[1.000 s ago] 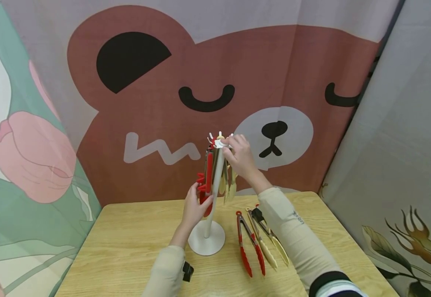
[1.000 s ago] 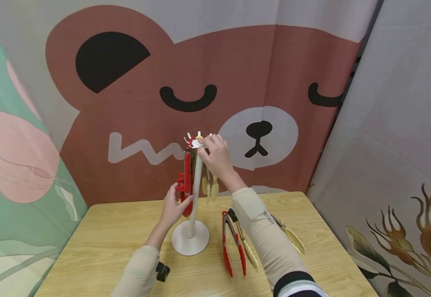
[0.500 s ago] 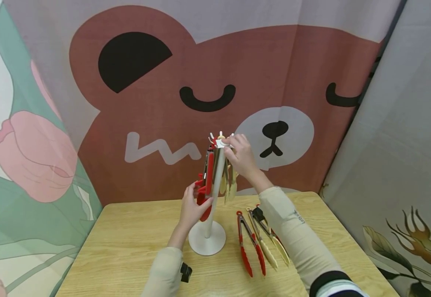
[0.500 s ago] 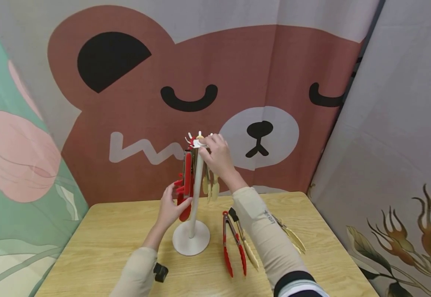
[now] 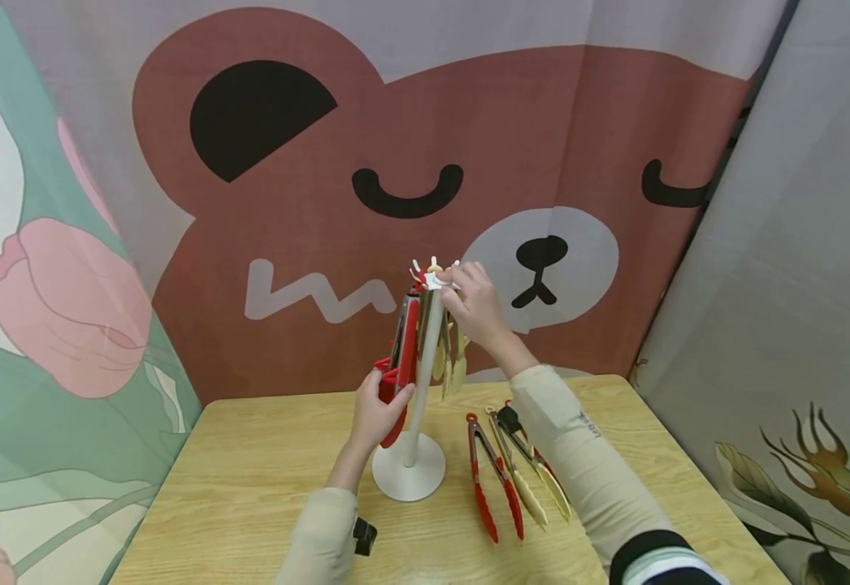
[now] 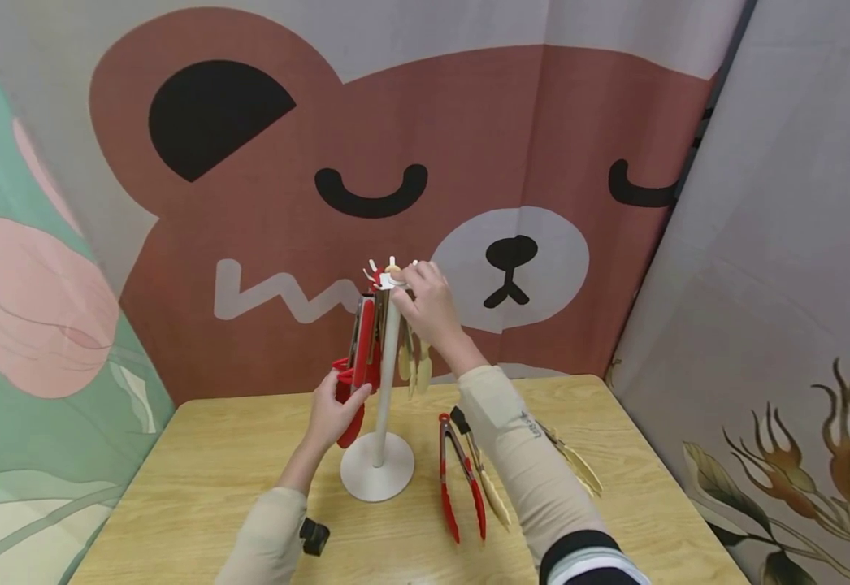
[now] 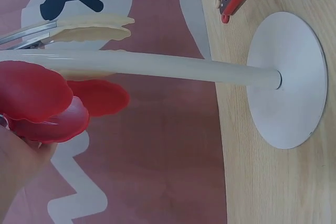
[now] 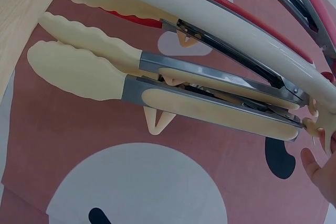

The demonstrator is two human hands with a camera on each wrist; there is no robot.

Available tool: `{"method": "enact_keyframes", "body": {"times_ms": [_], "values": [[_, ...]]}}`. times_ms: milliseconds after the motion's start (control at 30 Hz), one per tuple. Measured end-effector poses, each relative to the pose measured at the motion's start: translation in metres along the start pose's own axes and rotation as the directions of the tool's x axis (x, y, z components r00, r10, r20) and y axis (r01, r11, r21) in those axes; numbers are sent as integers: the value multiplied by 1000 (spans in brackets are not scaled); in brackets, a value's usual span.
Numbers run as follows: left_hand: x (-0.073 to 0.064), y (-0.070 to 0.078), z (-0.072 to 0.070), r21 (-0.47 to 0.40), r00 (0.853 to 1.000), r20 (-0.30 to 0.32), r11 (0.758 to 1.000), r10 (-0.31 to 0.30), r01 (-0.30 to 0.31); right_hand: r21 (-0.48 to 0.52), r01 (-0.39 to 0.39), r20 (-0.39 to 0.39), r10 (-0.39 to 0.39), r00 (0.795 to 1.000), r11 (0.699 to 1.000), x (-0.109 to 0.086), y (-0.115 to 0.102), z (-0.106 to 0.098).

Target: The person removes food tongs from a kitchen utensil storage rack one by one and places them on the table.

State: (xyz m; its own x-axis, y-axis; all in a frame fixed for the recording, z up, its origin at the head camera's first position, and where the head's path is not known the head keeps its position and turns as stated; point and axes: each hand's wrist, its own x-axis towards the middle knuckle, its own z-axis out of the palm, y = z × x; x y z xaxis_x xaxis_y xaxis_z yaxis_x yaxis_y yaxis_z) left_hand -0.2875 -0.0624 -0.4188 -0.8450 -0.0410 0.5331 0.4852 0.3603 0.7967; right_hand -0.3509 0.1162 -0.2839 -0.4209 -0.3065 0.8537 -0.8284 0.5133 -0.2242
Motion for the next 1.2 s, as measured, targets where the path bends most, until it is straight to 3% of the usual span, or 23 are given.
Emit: {"method": "enact_keyframes", "body": {"times_ms": [300, 700, 967, 1033, 1200], "values": [[-1, -2, 0, -72, 1000, -8, 997, -10, 10, -7, 19, -9, -19, 1000, 1000, 2, 0, 2], [1, -4, -3, -97, 999, -28, 995, 18, -20, -2, -1, -7, 1, 1000, 1000, 1, -1, 2], [-1, 34, -13, -95, 997, -48, 993, 64, -69, 2, -9, -17, 9, 1000, 1000, 1, -2, 2], [0, 37, -14, -97, 997, -52, 993, 66, -70, 1, -4, -21, 4, 1000, 1000, 1, -1, 2], [6, 19, -11, -126, 998, -57, 991, 41, -48, 2, 11, -28, -11, 1000, 1000, 0, 1, 2]]}}
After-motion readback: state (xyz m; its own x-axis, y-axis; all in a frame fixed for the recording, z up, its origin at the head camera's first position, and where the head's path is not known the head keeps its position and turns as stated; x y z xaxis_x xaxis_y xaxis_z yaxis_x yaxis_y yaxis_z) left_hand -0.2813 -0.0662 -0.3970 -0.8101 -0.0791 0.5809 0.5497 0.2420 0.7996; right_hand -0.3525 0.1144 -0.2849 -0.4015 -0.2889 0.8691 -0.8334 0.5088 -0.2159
